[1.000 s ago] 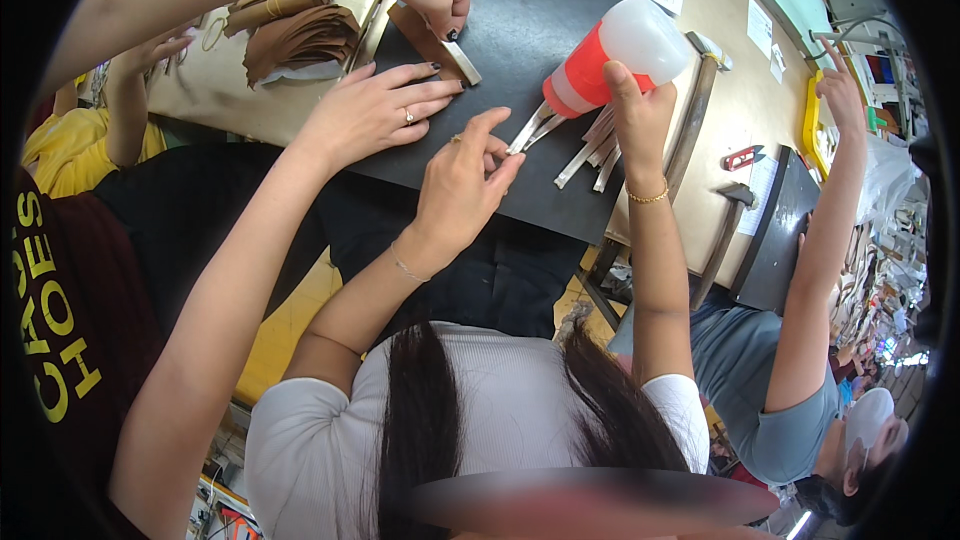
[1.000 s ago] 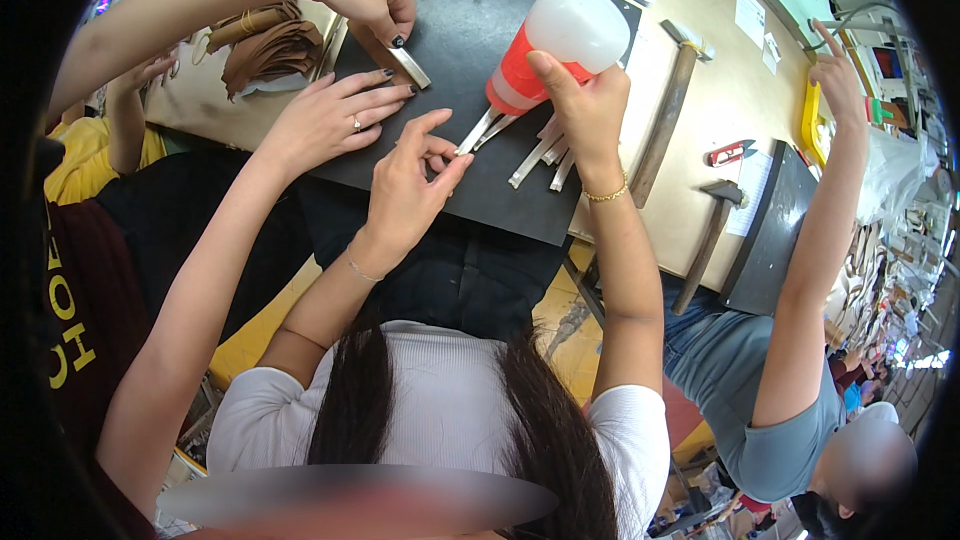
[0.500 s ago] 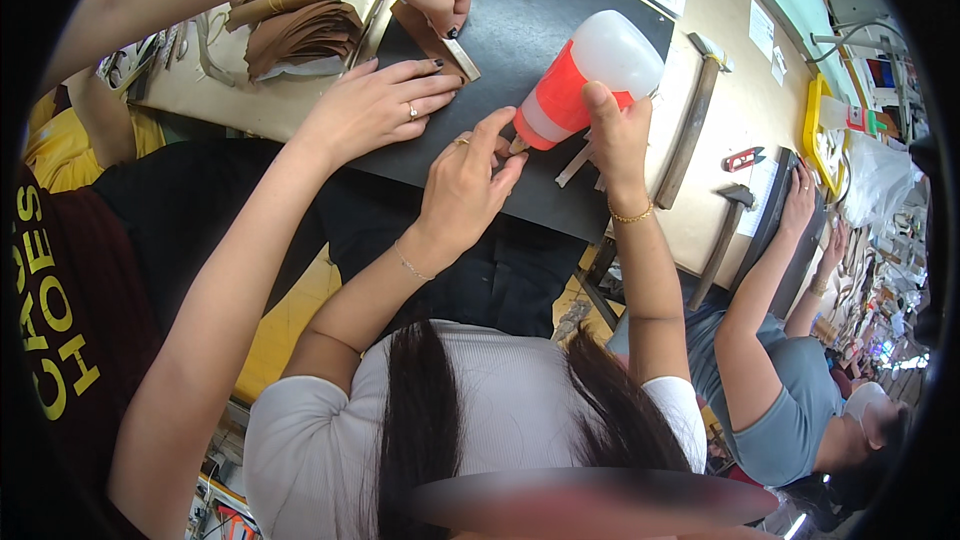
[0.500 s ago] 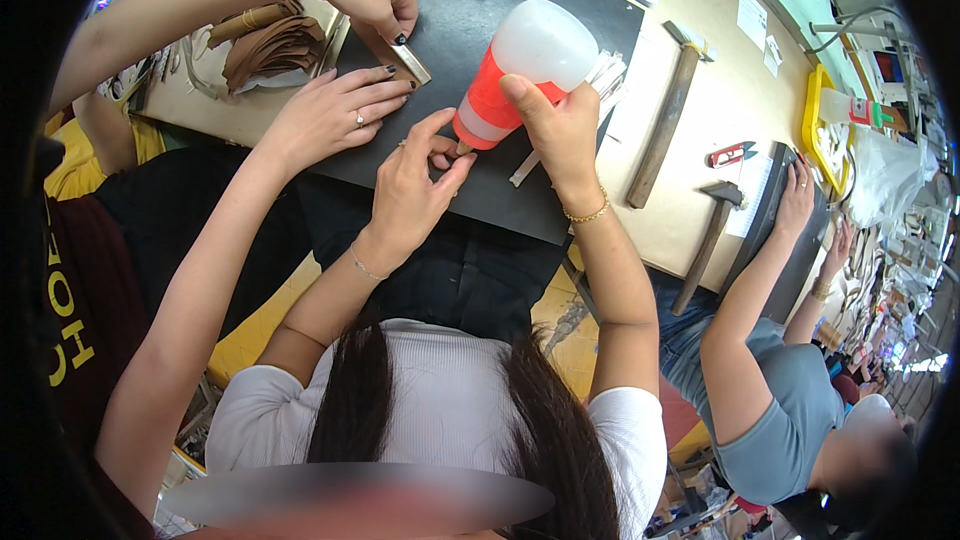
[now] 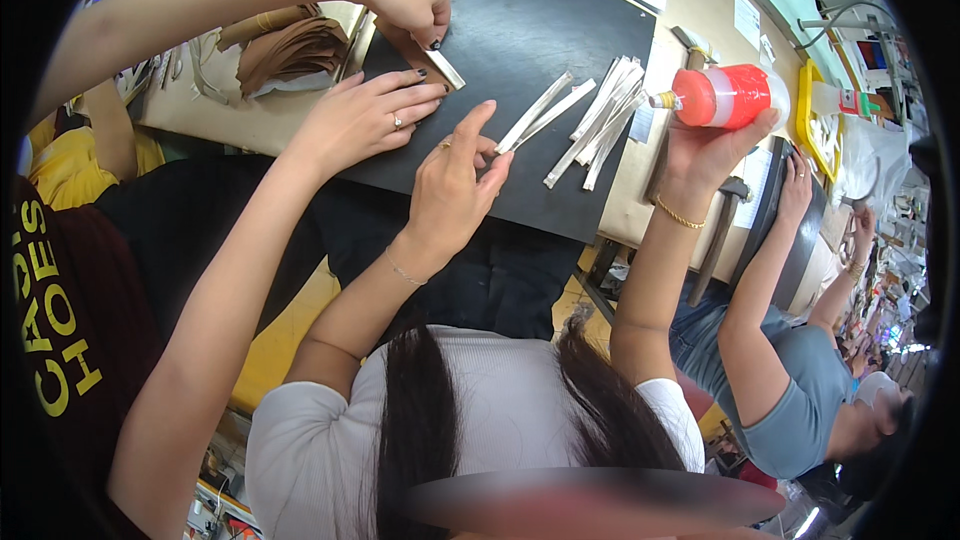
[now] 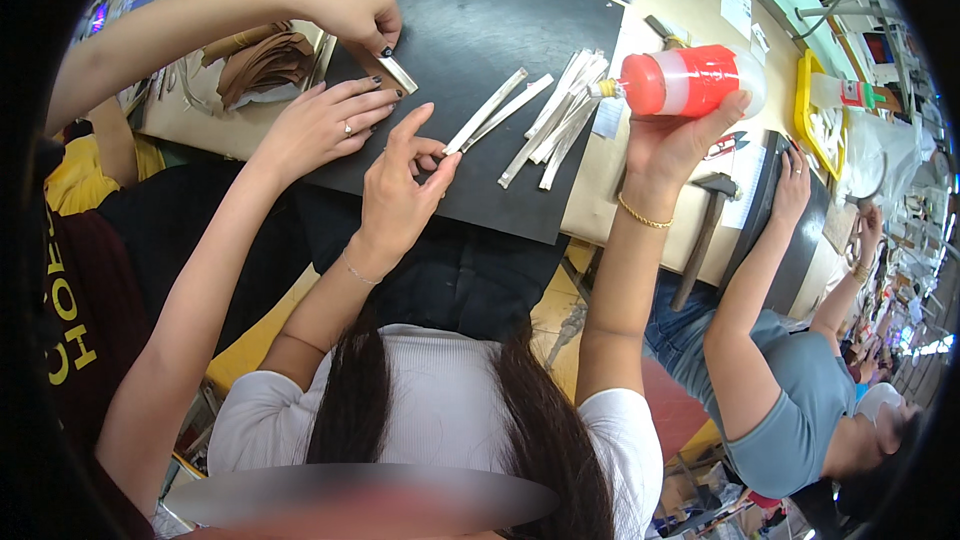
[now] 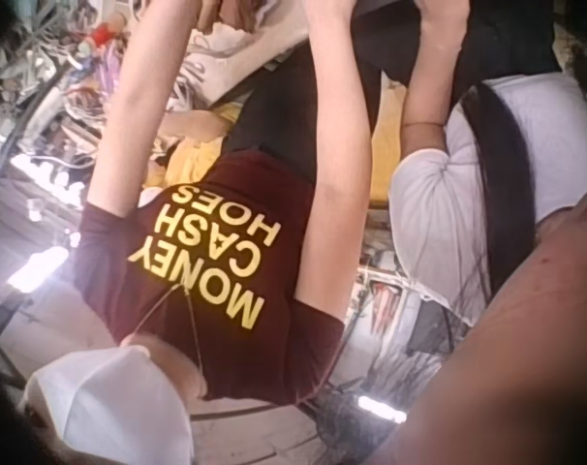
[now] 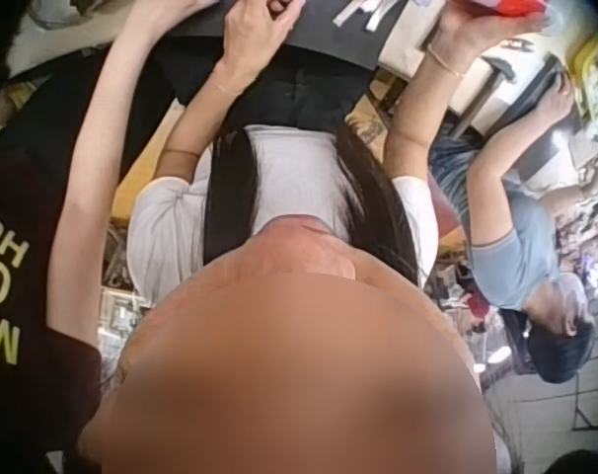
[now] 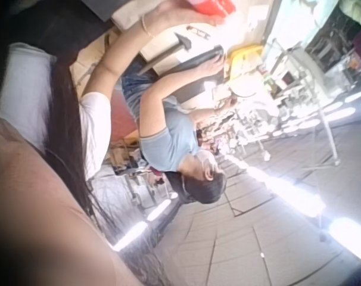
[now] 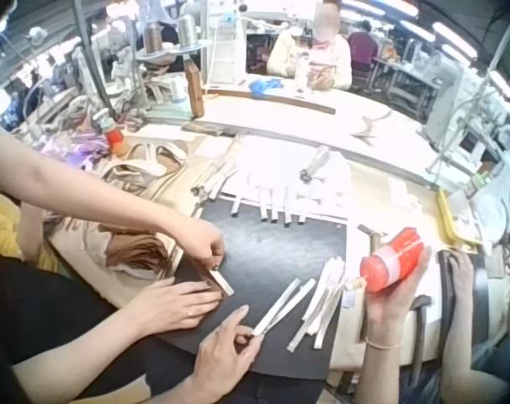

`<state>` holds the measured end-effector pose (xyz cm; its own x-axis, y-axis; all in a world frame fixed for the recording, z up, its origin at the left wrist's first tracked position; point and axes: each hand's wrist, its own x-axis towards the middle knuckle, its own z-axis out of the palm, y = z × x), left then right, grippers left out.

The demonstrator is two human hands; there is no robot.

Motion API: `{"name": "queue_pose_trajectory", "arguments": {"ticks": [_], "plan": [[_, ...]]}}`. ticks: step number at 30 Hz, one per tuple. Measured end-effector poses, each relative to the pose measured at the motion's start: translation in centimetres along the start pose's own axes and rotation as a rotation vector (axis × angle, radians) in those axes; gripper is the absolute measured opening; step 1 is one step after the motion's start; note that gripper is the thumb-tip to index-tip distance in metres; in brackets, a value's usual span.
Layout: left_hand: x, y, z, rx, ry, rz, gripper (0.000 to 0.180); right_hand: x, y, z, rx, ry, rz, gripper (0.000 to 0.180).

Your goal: The person applies glue from a red bottle to the edges of thin white strips and places them on a black work surface. They repeat this process for multiple strips, arranging them in rows while other workers handle similar materials nearby.

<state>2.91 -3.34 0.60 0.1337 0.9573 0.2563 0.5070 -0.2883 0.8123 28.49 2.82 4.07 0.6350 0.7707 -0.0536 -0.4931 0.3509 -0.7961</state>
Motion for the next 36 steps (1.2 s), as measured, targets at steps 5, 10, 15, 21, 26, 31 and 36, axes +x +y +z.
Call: {"name": "queue_pose_trajectory", "arguments": {"ticks": [5, 10, 15, 21, 26, 31, 36], "plan": [[1.1, 0.8, 0.5, -0.089, 0.014, -0.025, 0.059, 0.0, -0.3, -2.1, 0.03, 0.054, -0.005, 0.069], [4.4, 1.8, 2.7, -0.042, 0.101, 0.126, 0.056, -0.5, -0.4, -3.1, 0.068, 0.041, 0.045, 0.069], [10.1, 3.4, 7.2, -0.012, 0.197, 0.27, 0.052, -0.8, -1.0, -3.8, 0.059, 0.093, 0.052, 0.071], [16.8, 4.1, 10.3, 0.031, 0.316, 0.348, 0.046, -1.1, -2.3, -5.0, -0.048, 0.158, 0.002, 0.078], [19.7, 4.3, 11.5, 0.076, 0.325, 0.355, 0.046, -1.2, -2.8, -5.8, -0.06, 0.177, 0.006, 0.082], [20.5, 4.1, 12.2, 0.14, 0.303, 0.342, 0.048, -1.2, -2.9, -6.1, -0.061, 0.166, -0.002, 0.078], [20.7, 3.3, 12.5, 0.158, 0.303, 0.331, 0.051, -1.4, -2.8, -6.4, -0.046, 0.157, 0.022, 0.076]]}}
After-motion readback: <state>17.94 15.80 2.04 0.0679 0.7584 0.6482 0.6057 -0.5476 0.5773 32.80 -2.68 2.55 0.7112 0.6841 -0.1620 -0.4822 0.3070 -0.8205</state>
